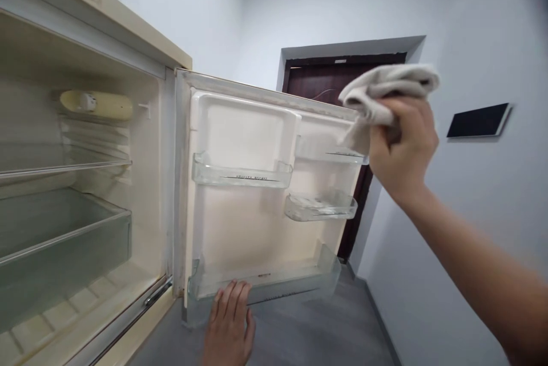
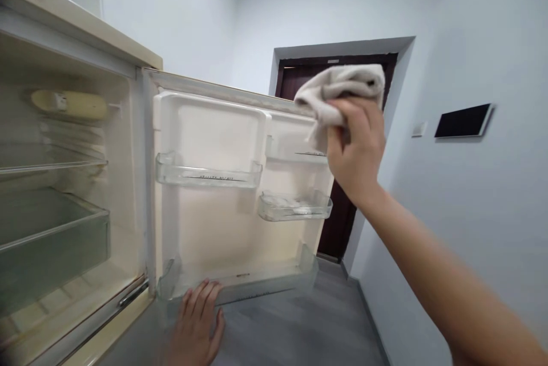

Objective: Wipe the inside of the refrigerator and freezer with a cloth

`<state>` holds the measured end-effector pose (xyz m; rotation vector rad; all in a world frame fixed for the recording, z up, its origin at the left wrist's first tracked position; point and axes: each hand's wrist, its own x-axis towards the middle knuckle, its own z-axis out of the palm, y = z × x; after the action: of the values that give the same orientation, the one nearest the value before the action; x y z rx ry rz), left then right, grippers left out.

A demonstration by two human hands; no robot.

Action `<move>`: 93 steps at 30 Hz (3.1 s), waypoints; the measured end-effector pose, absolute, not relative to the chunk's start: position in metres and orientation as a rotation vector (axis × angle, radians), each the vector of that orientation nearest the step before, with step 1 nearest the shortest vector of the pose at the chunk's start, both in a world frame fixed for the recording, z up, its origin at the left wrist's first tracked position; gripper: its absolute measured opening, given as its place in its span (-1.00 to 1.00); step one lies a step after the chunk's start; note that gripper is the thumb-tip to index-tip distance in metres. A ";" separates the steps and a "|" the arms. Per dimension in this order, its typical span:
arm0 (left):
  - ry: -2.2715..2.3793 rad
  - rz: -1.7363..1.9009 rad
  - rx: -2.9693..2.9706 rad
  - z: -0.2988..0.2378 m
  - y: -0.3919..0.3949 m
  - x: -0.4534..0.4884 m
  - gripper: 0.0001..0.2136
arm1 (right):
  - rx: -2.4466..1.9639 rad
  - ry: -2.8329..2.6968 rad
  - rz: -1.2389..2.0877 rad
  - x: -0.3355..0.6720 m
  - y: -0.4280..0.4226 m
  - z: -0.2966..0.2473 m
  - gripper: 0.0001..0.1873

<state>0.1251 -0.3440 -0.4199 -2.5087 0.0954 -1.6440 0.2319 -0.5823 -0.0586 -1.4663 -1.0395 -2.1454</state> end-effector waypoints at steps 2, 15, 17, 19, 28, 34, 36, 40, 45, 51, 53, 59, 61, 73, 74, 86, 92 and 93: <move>0.102 -1.641 -2.498 -0.419 -0.345 0.125 -0.65 | -1.465 -1.053 -2.038 0.247 -0.580 -0.036 -0.75; 0.074 -1.633 -2.532 -0.417 -0.346 0.124 -0.67 | -2.194 -1.268 -1.208 0.299 -0.524 -0.002 -0.73; 0.082 -1.632 -2.530 -0.415 -0.346 0.124 -0.68 | -2.331 -1.244 -1.152 0.297 -0.523 0.000 -0.71; 0.097 -1.621 -2.524 -0.413 -0.345 0.123 -0.68 | -2.467 -1.213 -1.173 0.298 -0.527 0.003 -0.68; 0.135 -1.613 -2.509 -0.418 -0.340 0.122 -0.65 | -2.851 -0.835 -1.339 0.318 -0.586 0.009 -0.56; 0.144 -1.616 -2.510 -0.423 -0.338 0.122 -0.65 | -2.817 -0.750 -1.152 0.310 -0.578 0.008 -0.66; 0.151 -1.620 -2.502 -0.422 -0.338 0.122 -0.65 | -2.827 -0.768 -0.937 0.311 -0.575 0.008 -0.70; 0.125 -1.620 -2.510 -0.421 -0.339 0.123 -0.66 | -2.763 -0.944 -0.611 0.318 -0.573 0.006 -0.82; 0.129 -1.585 -2.540 -0.422 -0.341 0.123 -0.63 | -2.545 -1.221 -0.519 0.319 -0.553 0.005 -0.89; 0.100 -1.524 -2.589 -0.420 -0.340 0.121 -0.61 | -2.444 -1.377 -0.418 0.313 -0.538 0.001 -0.87; 0.107 -1.508 -2.596 -0.419 -0.339 0.121 -0.60 | -2.441 -1.336 -0.492 0.315 -0.551 0.001 -0.86; 0.104 -1.499 -2.618 -0.418 -0.339 0.120 -0.61 | -2.522 -1.207 -0.513 0.333 -0.598 0.011 -0.79; 0.093 -1.497 -2.639 -0.420 -0.340 0.120 -0.62 | -2.523 -1.138 -0.520 0.331 -0.605 0.017 -0.77; 0.086 -1.511 -2.632 -0.421 -0.343 0.125 -0.62 | -2.405 -1.257 -0.797 0.250 -0.561 -0.017 -0.79; 0.090 -1.514 -2.621 -0.420 -0.343 0.125 -0.62 | -2.409 -1.278 -0.919 0.252 -0.552 -0.031 -0.74; 0.120 -1.463 -2.640 -0.421 -0.338 0.125 -0.56 | -2.301 -1.043 -1.519 0.306 -0.583 -0.071 -0.45; 0.114 -1.463 -2.647 -0.419 -0.341 0.126 -0.57 | -2.051 -0.648 -1.409 0.342 -0.602 -0.070 -0.31; 0.108 -1.458 -2.650 -0.418 -0.342 0.126 -0.58 | -1.957 -0.564 -1.410 0.349 -0.602 -0.065 -0.27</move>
<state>0.1260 -0.3419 -0.4182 -2.6497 0.1080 -1.4577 0.3486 -0.6021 -0.0653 -1.9573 -0.5640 -1.4097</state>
